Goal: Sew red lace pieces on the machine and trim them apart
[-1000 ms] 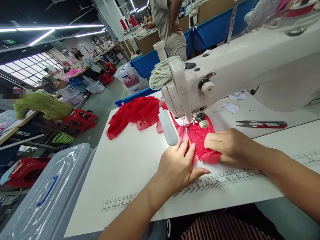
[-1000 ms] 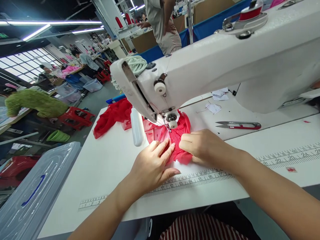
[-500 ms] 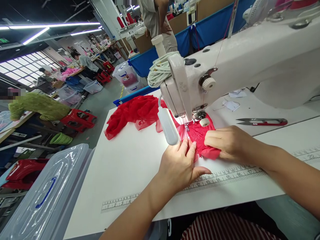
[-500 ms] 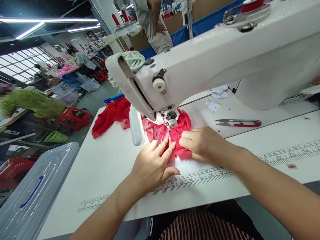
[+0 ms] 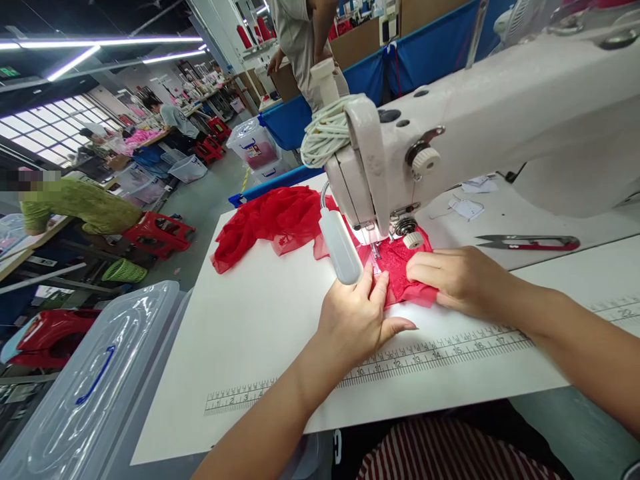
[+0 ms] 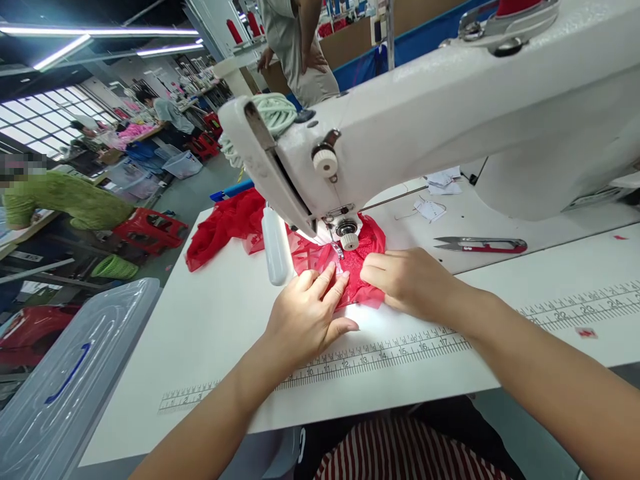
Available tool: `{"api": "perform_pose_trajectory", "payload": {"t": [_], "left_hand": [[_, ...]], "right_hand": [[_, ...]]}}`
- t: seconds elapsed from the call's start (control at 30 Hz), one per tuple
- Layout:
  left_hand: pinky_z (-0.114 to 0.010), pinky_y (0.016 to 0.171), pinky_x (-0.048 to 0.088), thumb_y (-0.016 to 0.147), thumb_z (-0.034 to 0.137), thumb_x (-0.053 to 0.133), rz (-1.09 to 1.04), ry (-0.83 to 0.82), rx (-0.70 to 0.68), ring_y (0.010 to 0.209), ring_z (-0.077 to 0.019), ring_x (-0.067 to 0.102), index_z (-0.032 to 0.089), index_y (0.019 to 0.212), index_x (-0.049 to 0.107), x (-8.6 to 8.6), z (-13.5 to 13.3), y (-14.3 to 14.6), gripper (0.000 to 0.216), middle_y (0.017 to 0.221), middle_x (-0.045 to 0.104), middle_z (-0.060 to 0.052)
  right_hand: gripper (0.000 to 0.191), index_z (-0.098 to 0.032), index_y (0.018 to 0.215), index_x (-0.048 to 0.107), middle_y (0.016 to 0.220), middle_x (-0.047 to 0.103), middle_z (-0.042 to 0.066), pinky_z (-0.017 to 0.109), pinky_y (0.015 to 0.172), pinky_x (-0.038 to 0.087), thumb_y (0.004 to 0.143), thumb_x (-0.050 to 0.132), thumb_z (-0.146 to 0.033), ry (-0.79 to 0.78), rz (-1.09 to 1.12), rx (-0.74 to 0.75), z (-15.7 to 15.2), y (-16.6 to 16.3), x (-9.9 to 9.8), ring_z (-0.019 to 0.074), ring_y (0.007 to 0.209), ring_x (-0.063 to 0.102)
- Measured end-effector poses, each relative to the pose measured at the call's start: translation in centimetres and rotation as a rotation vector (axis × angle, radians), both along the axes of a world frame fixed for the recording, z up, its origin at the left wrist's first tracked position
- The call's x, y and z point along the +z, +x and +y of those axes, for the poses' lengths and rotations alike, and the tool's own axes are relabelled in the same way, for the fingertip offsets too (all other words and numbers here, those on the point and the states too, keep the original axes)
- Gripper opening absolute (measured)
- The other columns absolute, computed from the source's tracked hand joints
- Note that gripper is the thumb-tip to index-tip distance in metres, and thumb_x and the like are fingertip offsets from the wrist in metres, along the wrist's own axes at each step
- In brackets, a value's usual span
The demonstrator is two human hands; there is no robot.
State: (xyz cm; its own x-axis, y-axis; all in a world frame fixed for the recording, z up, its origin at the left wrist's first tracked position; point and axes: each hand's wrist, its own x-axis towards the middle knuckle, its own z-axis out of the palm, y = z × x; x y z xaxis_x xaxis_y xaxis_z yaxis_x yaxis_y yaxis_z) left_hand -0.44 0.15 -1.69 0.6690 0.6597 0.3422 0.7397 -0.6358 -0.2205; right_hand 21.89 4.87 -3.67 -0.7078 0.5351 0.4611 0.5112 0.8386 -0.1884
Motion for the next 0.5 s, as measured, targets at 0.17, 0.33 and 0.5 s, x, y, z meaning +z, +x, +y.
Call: {"api": "perform_pose_trajectory", "payload": {"t": [0.17, 0.33, 0.5], "left_hand": [[-0.039, 0.068, 0.051, 0.095, 0.067, 0.022, -0.006, 0.014, -0.001, 0.095, -0.0296, 0.064, 0.002, 0.117, 0.066, 0.06, -0.03, 0.12, 0.082, 0.118, 0.067, -0.022], [-0.038, 0.067, 0.05, 0.094, 0.068, 0.02, 0.012, 0.021, 0.014, 0.093, -0.0298, 0.065, 0.005, 0.12, 0.066, 0.1, -0.11, 0.0, 0.082, 0.115, 0.068, -0.022], [-0.04, 0.073, 0.05, 0.094, 0.069, 0.021, 0.024, 0.022, 0.025, 0.095, -0.0308, 0.064, 0.007, 0.121, 0.066, 0.16, -0.28, 0.02, 0.081, 0.116, 0.068, -0.022]], "right_hand": [[0.024, -0.021, 0.08, 0.055, 0.075, 0.059, 0.002, 0.028, 0.054, 0.028, 0.091, 0.038, -0.009, -0.023, 0.0, 0.008, 0.08, -0.04, 0.54, 0.0139, 0.062, 0.047], [0.021, -0.021, 0.084, 0.057, 0.079, 0.062, 0.003, 0.027, 0.055, 0.031, 0.094, 0.041, -0.014, -0.035, -0.009, 0.01, 0.2, -0.06, 0.96, 0.014, 0.065, 0.05], [0.02, -0.021, 0.085, 0.059, 0.083, 0.064, 0.004, 0.028, 0.056, 0.033, 0.096, 0.042, -0.018, -0.037, -0.001, 0.0, 0.2, -0.09, 0.69, 0.0145, 0.067, 0.053]]}}
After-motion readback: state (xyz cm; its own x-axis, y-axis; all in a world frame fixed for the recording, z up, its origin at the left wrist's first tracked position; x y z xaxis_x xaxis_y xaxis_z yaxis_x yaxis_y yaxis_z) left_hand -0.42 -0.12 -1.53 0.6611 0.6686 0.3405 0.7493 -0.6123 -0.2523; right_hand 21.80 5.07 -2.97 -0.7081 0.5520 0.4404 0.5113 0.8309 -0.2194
